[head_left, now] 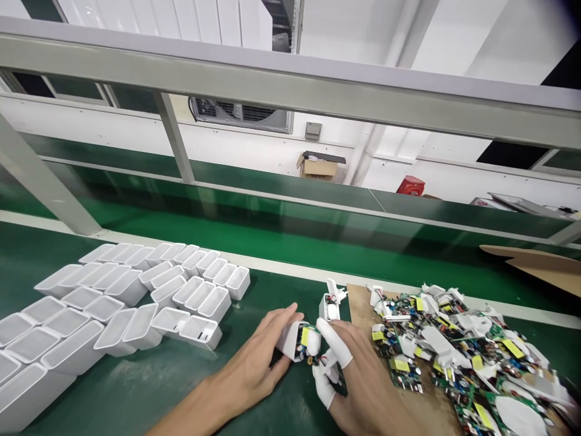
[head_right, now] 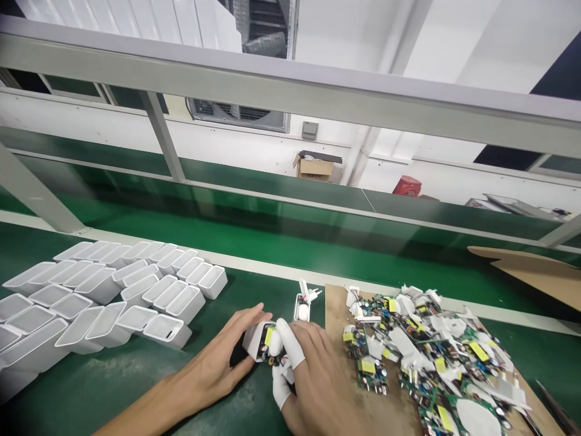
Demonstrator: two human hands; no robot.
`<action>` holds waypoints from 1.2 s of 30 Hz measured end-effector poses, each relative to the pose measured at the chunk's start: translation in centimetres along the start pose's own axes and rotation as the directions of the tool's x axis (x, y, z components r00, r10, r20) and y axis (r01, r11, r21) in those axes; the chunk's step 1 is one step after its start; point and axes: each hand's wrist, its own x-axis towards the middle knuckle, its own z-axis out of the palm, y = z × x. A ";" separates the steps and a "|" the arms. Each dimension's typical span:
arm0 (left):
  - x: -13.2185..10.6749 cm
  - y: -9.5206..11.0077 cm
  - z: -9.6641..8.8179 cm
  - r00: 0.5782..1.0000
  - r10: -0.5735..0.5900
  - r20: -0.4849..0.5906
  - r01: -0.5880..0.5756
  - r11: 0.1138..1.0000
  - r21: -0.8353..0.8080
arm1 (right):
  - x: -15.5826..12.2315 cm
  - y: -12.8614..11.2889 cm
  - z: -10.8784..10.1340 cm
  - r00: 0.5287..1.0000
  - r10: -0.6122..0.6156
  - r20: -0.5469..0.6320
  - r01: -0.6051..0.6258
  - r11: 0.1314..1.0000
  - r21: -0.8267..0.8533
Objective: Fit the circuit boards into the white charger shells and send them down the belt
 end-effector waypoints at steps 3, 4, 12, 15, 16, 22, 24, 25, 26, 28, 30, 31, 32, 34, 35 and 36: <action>0.0 0.0 0.0 1.000 -0.013 0.007 0.013 1.000 0.005 | 0.0 -0.1 -0.2 0.999 0.032 0.020 -0.033 0.999 0.011; 0.1 0.0 0.0 1.000 -0.015 0.010 0.015 1.000 0.005 | 0.0 -0.2 -0.2 0.999 0.038 0.020 -0.038 0.999 0.015; 0.2 -0.2 0.0 1.000 -0.009 0.016 0.009 1.000 -0.011 | -0.6 0.2 -0.2 0.996 0.070 0.054 -0.073 0.996 0.051; 0.2 -0.1 0.3 0.999 -0.020 0.040 0.021 1.000 -0.021 | -1.0 0.1 0.2 0.993 0.076 0.095 -0.082 0.994 0.069; 0.1 0.0 0.4 0.998 -0.032 0.057 0.033 0.999 -0.022 | -1.1 0.0 0.4 0.991 0.079 0.107 -0.087 0.993 0.076; -0.2 0.6 -0.3 0.981 -0.145 0.128 0.142 0.989 0.034 | -1.7 0.2 0.9 0.973 0.196 0.121 -0.218 0.952 0.213; -0.3 0.6 -0.7 0.968 -0.223 0.113 0.226 0.974 -0.016 | -1.6 0.4 0.9 0.967 0.216 0.135 -0.246 0.929 0.277; -0.2 0.6 -0.9 0.962 -0.256 0.098 0.263 0.962 -0.074 | -1.5 0.4 1.0 0.968 0.205 0.146 -0.241 0.923 0.300; -0.2 0.5 -1.0 0.957 -0.278 0.085 0.288 0.946 -0.146 | -1.3 0.3 1.1 0.969 0.183 0.166 -0.228 0.922 0.314; 0.0 0.5 -1.1 0.953 -0.296 0.061 0.300 0.906 -0.298 | -1.0 0.1 1.6 0.972 0.132 0.193 -0.188 0.932 0.309; 0.3 0.7 -1.3 0.949 -0.310 0.063 0.309 0.869 -0.387 | -0.8 -0.1 2.5 0.982 0.083 0.167 -0.129 0.951 0.282; 0.4 0.9 -1.4 0.945 -0.318 0.071 0.320 0.861 -0.396 | -0.8 -0.1 3.0 0.989 0.055 0.135 -0.090 0.958 0.272; 0.4 1.1 -1.5 0.941 -0.328 0.079 0.332 0.860 -0.388 | -0.8 -0.1 3.5 0.995 0.029 0.096 -0.054 0.962 0.267; 0.4 1.6 -1.6 0.934 -0.345 0.096 0.356 0.867 -0.347 | -0.9 0.3 4.3 0.999 -0.001 0.044 -0.011 0.962 0.273; 0.3 1.8 -1.7 0.933 -0.348 0.096 0.360 0.873 -0.329 | -1.0 0.5 4.6 1.000 -0.006 0.030 -0.003 0.961 0.277; 0.2 1.9 -1.7 0.933 -0.348 0.096 0.360 0.878 -0.316 | -1.0 0.6 4.7 1.000 -0.009 0.025 0.001 0.960 0.278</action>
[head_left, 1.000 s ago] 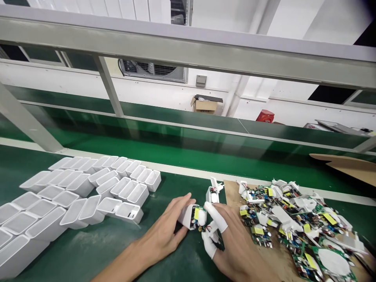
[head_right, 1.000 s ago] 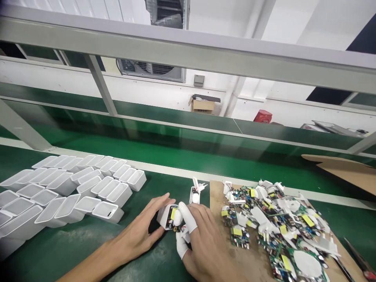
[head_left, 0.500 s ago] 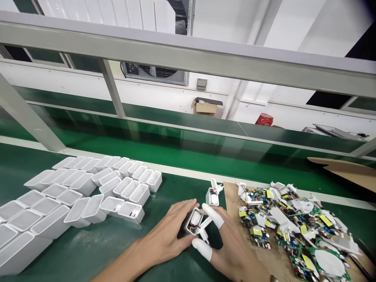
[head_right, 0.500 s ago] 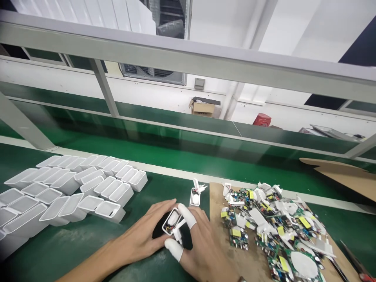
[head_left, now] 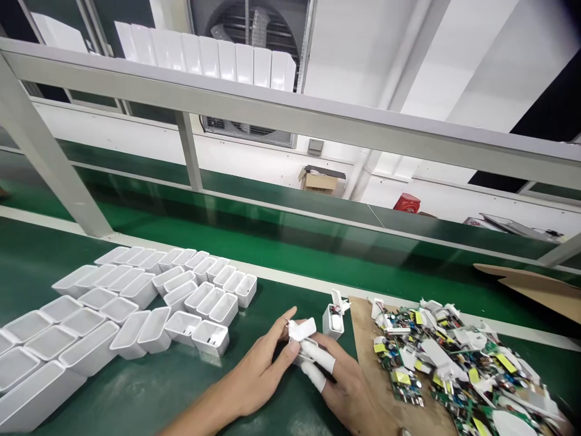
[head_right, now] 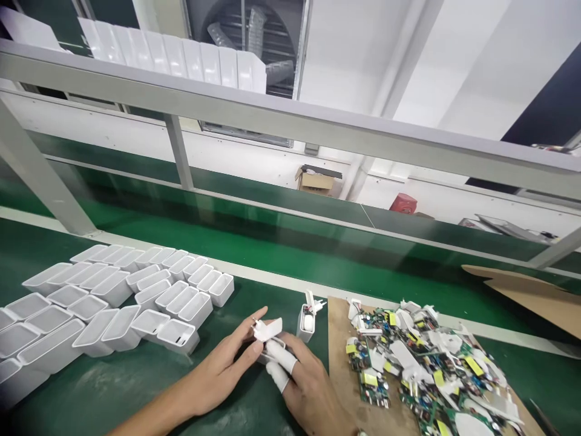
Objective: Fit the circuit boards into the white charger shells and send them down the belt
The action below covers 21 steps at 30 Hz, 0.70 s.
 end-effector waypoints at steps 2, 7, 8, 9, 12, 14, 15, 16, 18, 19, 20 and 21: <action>-0.3 -0.1 0.1 1.000 0.010 -0.020 -0.009 1.000 0.016 | 0.1 0.1 -0.2 1.000 -0.003 -0.006 0.003 1.000 -0.020; -0.6 -1.3 0.3 0.981 0.131 -0.146 -0.127 0.991 0.038 | 0.5 -1.0 -1.4 0.993 -0.045 -0.107 0.038 0.997 -0.062; -0.7 -1.5 0.4 0.975 0.167 -0.147 -0.161 0.986 0.052 | 0.5 -1.1 -1.6 0.992 -0.042 -0.121 0.035 0.998 -0.061; -0.6 -1.7 0.5 0.970 0.195 -0.144 -0.187 0.980 0.068 | 0.5 -1.2 -1.6 0.992 -0.034 -0.120 0.027 0.998 -0.061; -0.4 -1.9 0.8 0.963 0.219 -0.160 -0.200 0.972 0.126 | 0.3 -0.9 -1.3 0.999 0.002 -0.035 -0.004 0.998 -0.067; -0.1 -1.8 1.0 0.960 0.209 -0.184 -0.185 0.973 0.139 | 0.1 -0.7 -0.9 1.000 0.026 -0.009 -0.026 0.999 -0.048; 0.1 -1.7 1.1 0.961 0.206 -0.186 -0.182 0.974 0.137 | 0.0 -0.6 -0.7 0.999 0.041 -0.019 -0.042 0.999 -0.035; 0.2 -1.5 1.1 0.961 0.205 -0.186 -0.182 0.974 0.134 | -0.1 -0.5 -0.5 0.998 0.055 -0.034 -0.056 0.998 -0.025; 0.4 -1.4 1.2 0.960 0.209 -0.185 -0.186 0.973 0.136 | -0.3 -0.5 -0.3 0.996 0.081 -0.032 -0.082 0.996 -0.033; 0.4 -1.3 1.2 0.958 0.218 -0.186 -0.194 0.971 0.140 | -0.4 -0.5 -0.2 0.996 0.090 -0.009 -0.090 0.995 -0.046; 0.5 -1.4 1.2 0.954 0.232 -0.189 -0.207 0.968 0.144 | -0.4 -0.5 -0.2 0.995 0.095 0.021 -0.094 0.994 -0.055; 0.5 -1.4 1.1 0.951 0.245 -0.187 -0.220 0.965 0.146 | -0.5 -0.6 -0.2 0.994 0.100 0.048 -0.098 0.994 -0.055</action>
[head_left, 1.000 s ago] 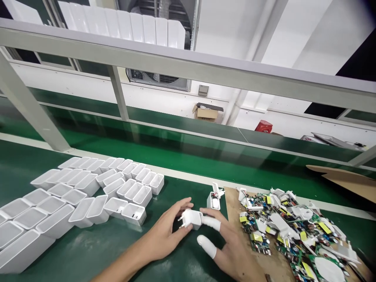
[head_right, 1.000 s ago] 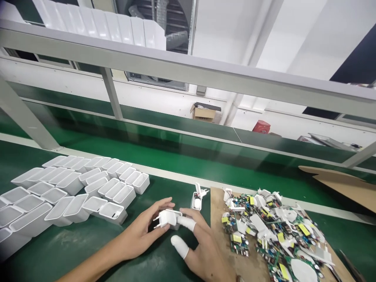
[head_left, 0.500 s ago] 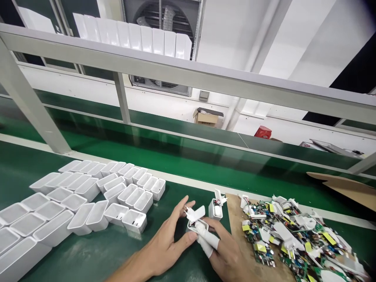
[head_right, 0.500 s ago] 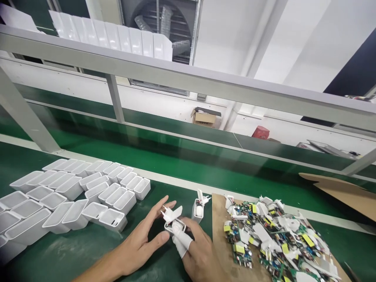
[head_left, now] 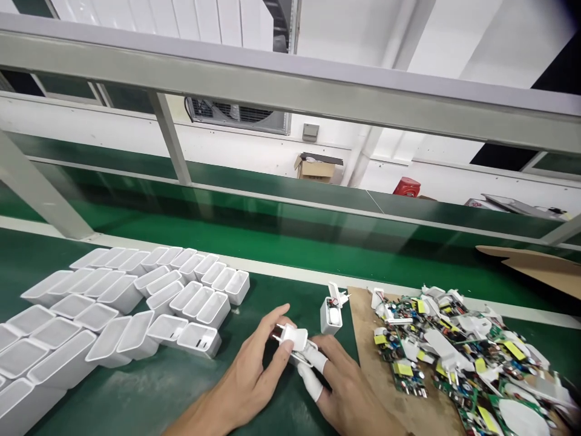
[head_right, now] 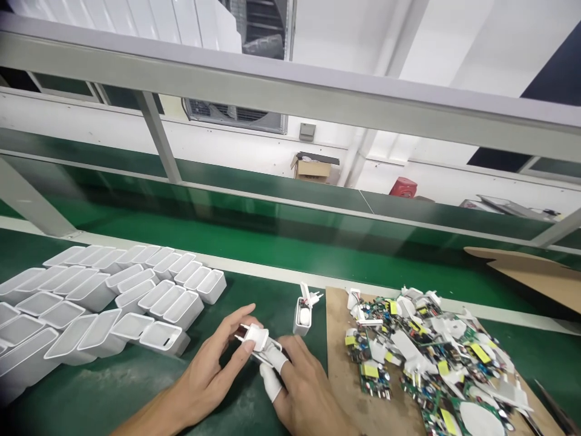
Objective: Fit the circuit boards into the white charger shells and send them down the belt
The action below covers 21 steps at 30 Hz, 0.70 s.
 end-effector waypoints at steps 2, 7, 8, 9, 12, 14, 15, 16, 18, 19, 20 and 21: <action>0.0 -0.3 -0.1 1.000 0.018 0.007 -0.018 1.000 -0.004 | -0.1 0.0 0.0 1.000 0.021 0.015 -0.021 0.999 0.033; -0.4 -0.8 0.1 0.991 0.130 0.020 -0.131 0.991 0.043 | -0.1 0.1 0.5 0.933 0.355 0.052 -0.337 0.818 0.466; -0.6 -0.7 0.3 0.985 0.169 0.021 -0.170 0.983 0.070 | 0.0 -0.1 0.6 0.880 0.459 0.120 -0.429 0.660 0.616; -0.7 -0.6 0.5 0.978 0.209 0.018 -0.210 0.973 0.099 | 0.1 -0.3 0.7 0.822 0.531 0.207 -0.486 0.463 0.741; -1.1 -0.1 1.3 0.938 0.346 -0.037 -0.336 0.928 0.162 | 0.6 -1.3 0.9 0.714 0.554 0.429 -0.500 -0.026 0.866; -1.2 0.2 1.6 0.902 0.425 -0.084 -0.405 0.896 0.184 | 0.9 -2.1 0.8 0.701 0.526 0.482 -0.490 -0.135 0.861; -1.1 0.4 1.7 0.889 0.447 -0.100 -0.423 0.885 0.196 | 1.1 -2.5 0.8 0.698 0.517 0.496 -0.494 -0.154 0.856; -1.1 0.4 1.7 0.882 0.458 -0.110 -0.431 0.879 0.205 | 1.2 -2.8 0.8 0.694 0.513 0.504 -0.499 -0.162 0.851; -1.0 0.4 1.6 0.879 0.464 -0.116 -0.433 0.875 0.219 | 1.4 -3.1 0.7 0.690 0.520 0.504 -0.502 -0.160 0.850; -1.0 0.4 1.5 0.878 0.465 -0.115 -0.433 0.873 0.224 | 1.4 -3.2 0.7 0.689 0.526 0.498 -0.505 -0.145 0.851; -0.9 0.4 1.4 0.878 0.465 -0.112 -0.433 0.872 0.229 | 1.4 -3.2 0.7 0.690 0.533 0.490 -0.510 -0.123 0.852; -0.9 0.5 1.4 0.877 0.467 -0.113 -0.433 0.871 0.232 | 1.4 -3.1 0.8 0.691 0.539 0.482 -0.514 -0.102 0.852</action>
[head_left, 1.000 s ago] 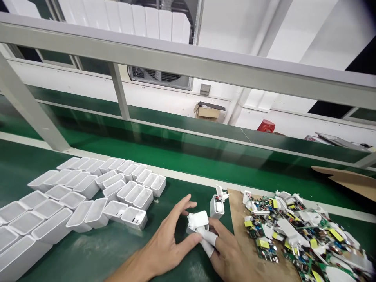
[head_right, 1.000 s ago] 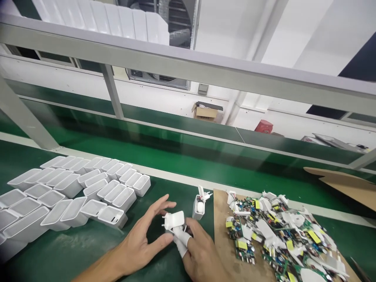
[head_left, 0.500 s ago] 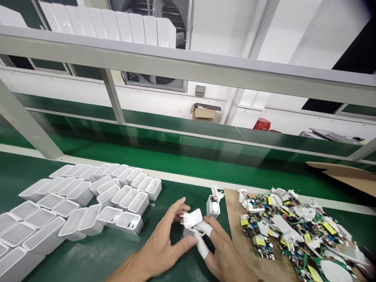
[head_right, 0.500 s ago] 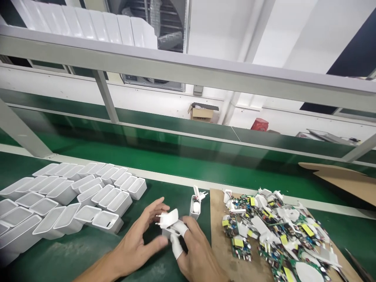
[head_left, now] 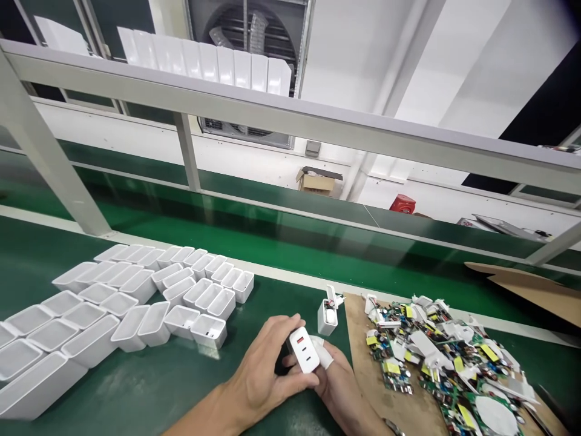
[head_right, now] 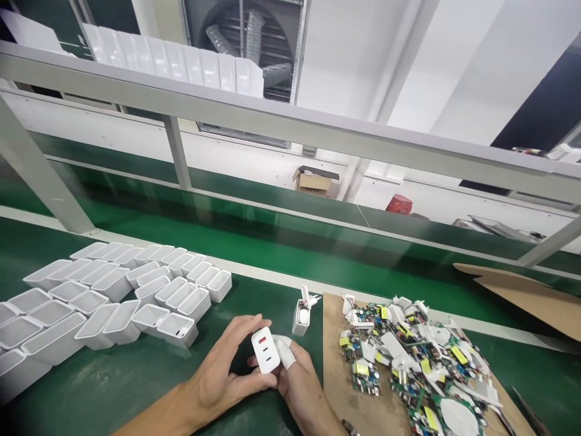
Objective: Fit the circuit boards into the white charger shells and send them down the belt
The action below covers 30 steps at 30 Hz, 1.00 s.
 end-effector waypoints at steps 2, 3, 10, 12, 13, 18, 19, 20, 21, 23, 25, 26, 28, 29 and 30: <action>0.1 0.2 -0.2 1.000 -0.002 0.000 0.002 1.000 0.003 | 0.2 0.1 -0.3 0.998 -0.058 -0.005 0.058 0.995 -0.080; 0.2 0.3 -0.3 1.000 -0.009 0.010 0.009 1.000 0.005 | 0.2 0.2 -0.5 0.995 -0.101 -0.007 0.100 0.987 -0.128; -0.1 -0.2 -0.5 0.982 -0.182 0.056 0.175 0.979 0.102 | -0.6 -0.1 -1.9 0.812 -0.579 0.077 0.460 0.552 -0.695; -0.1 -0.9 -0.4 0.942 -0.329 0.067 0.319 0.939 0.130 | -1.0 -0.6 -2.4 0.737 -0.650 0.187 0.471 0.295 -0.831; 0.1 -1.2 -0.3 0.913 -0.402 0.072 0.391 0.911 0.130 | -1.0 -0.9 -2.8 0.703 -0.684 0.195 0.455 0.221 -0.863; 3.4 -1.9 0.9 0.798 -0.581 0.161 0.577 0.813 0.078 | 0.6 -0.9 -5.8 0.620 -0.783 -0.044 0.287 0.279 -0.916; 4.3 -2.0 1.4 0.792 -0.581 0.187 0.580 0.812 0.070 | 1.1 -0.7 -6.5 0.626 -0.777 -0.066 0.267 0.293 -0.918; 5.1 -2.2 2.0 0.791 -0.575 0.208 0.575 0.815 0.064 | 1.5 -0.4 -7.1 0.632 -0.772 -0.072 0.260 0.298 -0.919; 5.9 -2.5 2.7 0.796 -0.562 0.223 0.564 0.823 0.061 | 1.8 -0.2 -7.6 0.639 -0.767 -0.062 0.266 0.296 -0.917; 7.2 -3.1 4.2 0.815 -0.531 0.232 0.533 0.844 0.059 | 2.4 0.2 -8.3 0.661 -0.750 -0.017 0.294 0.280 -0.914; 8.3 -3.7 5.6 0.828 -0.509 0.234 0.511 0.858 0.057 | 2.6 0.3 -8.6 0.670 -0.742 0.023 0.316 0.256 -0.914; 8.7 -3.9 6.3 0.834 -0.500 0.235 0.502 0.863 0.054 | 2.7 0.2 -8.6 0.667 -0.744 0.034 0.317 0.243 -0.917; 9.2 -4.0 6.9 0.842 -0.488 0.231 0.490 0.870 0.051 | 2.5 -0.5 -8.6 0.650 -0.760 0.032 0.296 0.214 -0.931; 9.4 -3.8 6.9 0.844 -0.487 0.225 0.489 0.871 0.053 | 2.3 -1.0 -8.6 0.638 -0.770 0.029 0.280 0.197 -0.940; 9.5 -3.4 6.5 0.845 -0.490 0.215 0.491 0.870 0.054 | 2.0 -1.6 -8.7 0.627 -0.778 0.034 0.267 0.174 -0.948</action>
